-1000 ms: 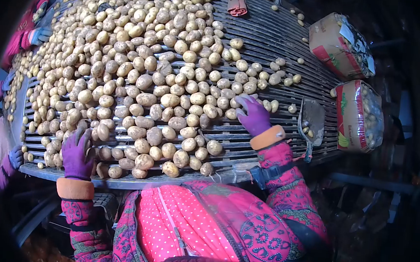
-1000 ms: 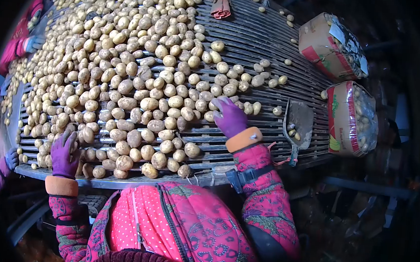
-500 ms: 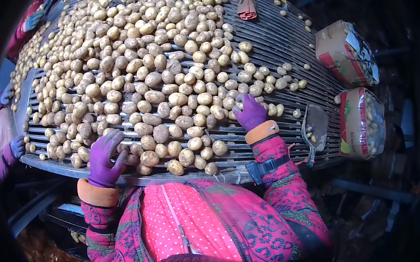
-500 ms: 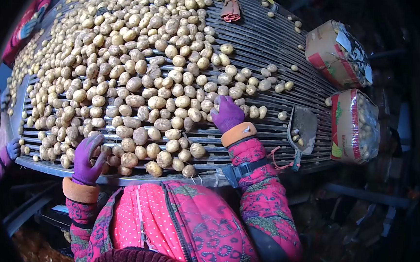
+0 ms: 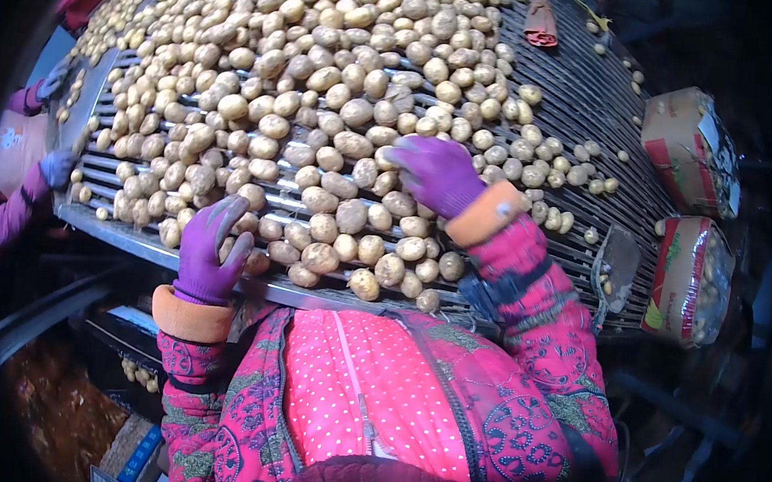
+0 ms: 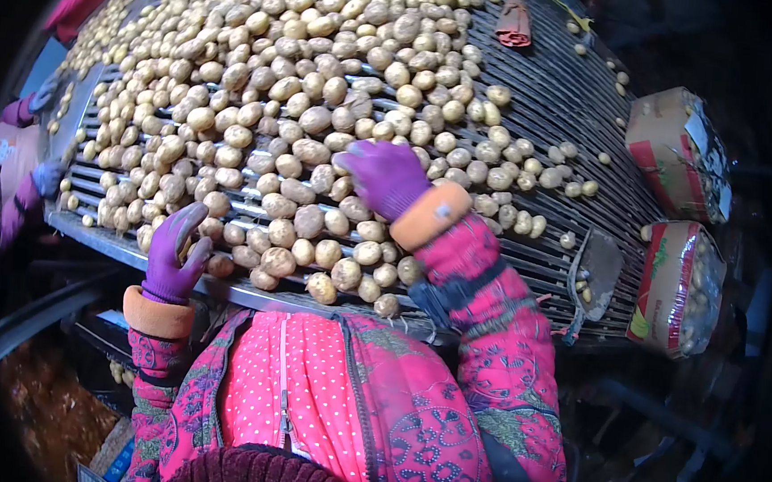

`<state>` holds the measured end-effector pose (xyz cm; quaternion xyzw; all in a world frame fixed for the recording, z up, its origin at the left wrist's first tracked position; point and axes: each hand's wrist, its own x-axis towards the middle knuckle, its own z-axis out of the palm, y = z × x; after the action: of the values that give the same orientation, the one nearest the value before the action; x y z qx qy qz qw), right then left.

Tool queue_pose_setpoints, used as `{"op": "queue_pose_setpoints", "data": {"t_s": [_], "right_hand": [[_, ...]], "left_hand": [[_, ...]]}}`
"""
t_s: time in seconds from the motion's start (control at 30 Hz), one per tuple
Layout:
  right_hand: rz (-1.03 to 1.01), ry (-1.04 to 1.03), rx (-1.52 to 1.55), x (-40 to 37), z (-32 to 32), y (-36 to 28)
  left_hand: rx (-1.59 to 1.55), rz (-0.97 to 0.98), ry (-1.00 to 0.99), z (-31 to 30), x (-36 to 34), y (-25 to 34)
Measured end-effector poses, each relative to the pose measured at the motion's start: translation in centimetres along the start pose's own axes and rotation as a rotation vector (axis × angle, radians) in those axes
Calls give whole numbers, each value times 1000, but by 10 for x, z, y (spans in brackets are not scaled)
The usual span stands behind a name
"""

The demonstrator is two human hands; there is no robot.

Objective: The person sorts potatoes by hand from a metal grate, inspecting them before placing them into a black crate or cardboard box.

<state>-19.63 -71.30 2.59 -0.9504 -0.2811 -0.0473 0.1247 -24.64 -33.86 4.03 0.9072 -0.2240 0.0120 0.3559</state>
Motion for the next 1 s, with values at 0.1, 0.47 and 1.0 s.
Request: {"op": "queue_pose_setpoints", "data": {"t_s": [0.1,0.47,1.0], "right_hand": [[-155,-146,-207,30,28,-4],[47,-242,-419,10,17,-9],[76,90,407,-24,-64,-61]], "left_hand": [[82,-8,33,-10,-11,-3],[42,54,49,0,-23,3],[-1611,-520,-406,51,10,37]]}}
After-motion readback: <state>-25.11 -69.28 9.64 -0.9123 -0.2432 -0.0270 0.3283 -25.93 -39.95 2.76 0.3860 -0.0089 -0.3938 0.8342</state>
